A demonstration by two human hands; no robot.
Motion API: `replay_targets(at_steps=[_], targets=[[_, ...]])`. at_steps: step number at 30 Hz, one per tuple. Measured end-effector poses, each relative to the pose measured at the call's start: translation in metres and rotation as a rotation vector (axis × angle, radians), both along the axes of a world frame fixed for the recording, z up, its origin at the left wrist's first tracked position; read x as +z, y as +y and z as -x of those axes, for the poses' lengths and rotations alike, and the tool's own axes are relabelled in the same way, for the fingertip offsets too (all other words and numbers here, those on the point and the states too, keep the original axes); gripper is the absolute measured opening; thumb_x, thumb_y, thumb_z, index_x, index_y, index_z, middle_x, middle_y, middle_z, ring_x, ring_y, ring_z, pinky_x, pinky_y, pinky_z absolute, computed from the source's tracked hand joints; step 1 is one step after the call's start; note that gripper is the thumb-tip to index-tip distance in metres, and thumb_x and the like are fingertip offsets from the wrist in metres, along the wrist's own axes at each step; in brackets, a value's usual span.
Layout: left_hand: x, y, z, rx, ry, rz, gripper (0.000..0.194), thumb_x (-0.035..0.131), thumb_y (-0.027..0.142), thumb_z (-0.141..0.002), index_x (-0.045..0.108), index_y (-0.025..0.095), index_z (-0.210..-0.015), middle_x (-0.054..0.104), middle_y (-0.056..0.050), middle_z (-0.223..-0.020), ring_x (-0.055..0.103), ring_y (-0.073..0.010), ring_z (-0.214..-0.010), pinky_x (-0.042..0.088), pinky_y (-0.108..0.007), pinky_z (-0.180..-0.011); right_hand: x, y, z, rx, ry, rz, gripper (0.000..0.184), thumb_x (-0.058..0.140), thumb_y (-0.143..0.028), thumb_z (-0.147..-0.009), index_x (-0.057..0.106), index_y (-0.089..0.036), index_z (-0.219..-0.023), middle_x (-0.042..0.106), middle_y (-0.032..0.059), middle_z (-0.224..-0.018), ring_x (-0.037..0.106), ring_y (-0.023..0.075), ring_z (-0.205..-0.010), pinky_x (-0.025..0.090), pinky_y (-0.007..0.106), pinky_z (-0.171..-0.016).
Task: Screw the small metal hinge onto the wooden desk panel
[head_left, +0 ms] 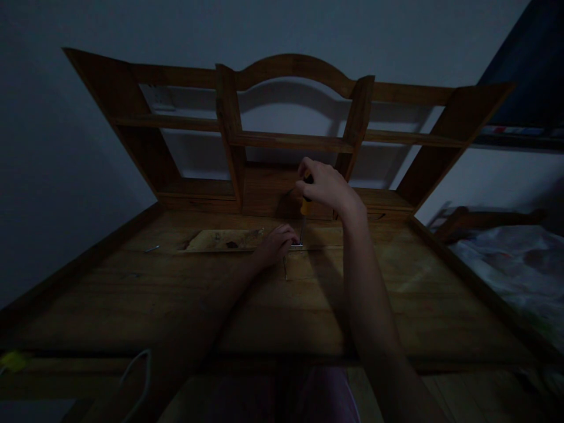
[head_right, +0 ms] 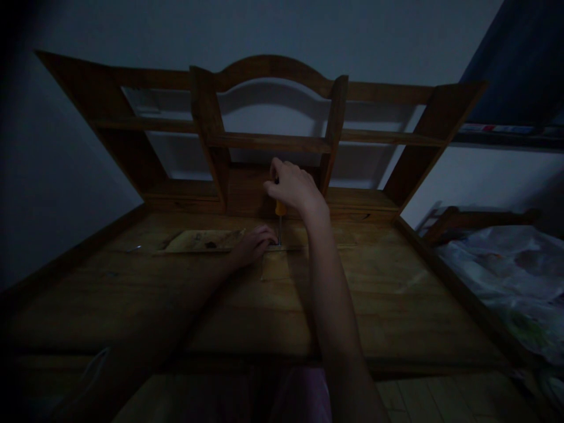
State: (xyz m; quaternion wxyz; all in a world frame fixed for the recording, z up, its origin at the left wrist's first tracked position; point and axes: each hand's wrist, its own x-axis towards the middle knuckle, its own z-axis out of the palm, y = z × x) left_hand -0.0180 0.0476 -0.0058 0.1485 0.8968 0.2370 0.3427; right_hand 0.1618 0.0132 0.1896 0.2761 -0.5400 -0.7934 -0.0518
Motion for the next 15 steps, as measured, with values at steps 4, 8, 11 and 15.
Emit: replay_targets(at_steps=[4, 8, 11, 15], targets=[[0.0027, -0.0017, -0.0004, 0.0, -0.004, 0.002, 0.03, 0.042, 0.01, -0.095, 0.07, 0.02, -0.094, 0.065, -0.007, -0.103, 0.061, -0.0214, -0.104, 0.05, -0.039, -0.096, -0.0003, 0.001, -0.0005, -0.015, 0.004, -0.005, 0.021, 0.055, -0.038, -0.089, 0.064, -0.022, -0.1, 0.071, 0.0094, -0.094, 0.065, 0.0287, -0.09, 0.047, 0.042, -0.081], [0.0047, -0.0034, -0.0005, 0.004, 0.001, 0.01, 0.03, 0.042, 0.01, -0.096, 0.07, 0.02, -0.095, 0.065, -0.007, -0.103, 0.061, -0.0212, -0.104, 0.051, -0.038, -0.096, -0.0001, 0.0025, -0.0024, -0.029, -0.026, -0.034, 0.02, 0.056, -0.038, -0.092, 0.067, -0.022, -0.095, 0.072, 0.0098, -0.092, 0.066, 0.03, -0.093, 0.047, 0.043, -0.083], [0.0032, -0.002, -0.0003, 0.01, 0.002, 0.004, 0.03, 0.042, 0.01, -0.095, 0.07, 0.021, -0.095, 0.065, -0.006, -0.103, 0.062, -0.0205, -0.103, 0.051, -0.037, -0.095, -0.0001, 0.0021, -0.0026, -0.041, -0.037, -0.05, 0.018, 0.054, -0.029, -0.089, 0.067, -0.021, -0.098, 0.072, 0.0099, -0.094, 0.066, 0.0297, -0.093, 0.046, 0.042, -0.082], [0.0013, -0.0004, -0.0001, 0.012, 0.008, -0.012, 0.029, 0.043, 0.01, -0.095, 0.07, 0.02, -0.095, 0.065, -0.006, -0.103, 0.061, -0.0201, -0.103, 0.05, -0.037, -0.095, 0.0001, 0.0009, -0.0021, -0.025, -0.021, -0.027, 0.023, 0.053, -0.032, -0.087, 0.062, -0.02, -0.104, 0.072, 0.0109, -0.098, 0.065, 0.0289, -0.09, 0.046, 0.042, -0.079]])
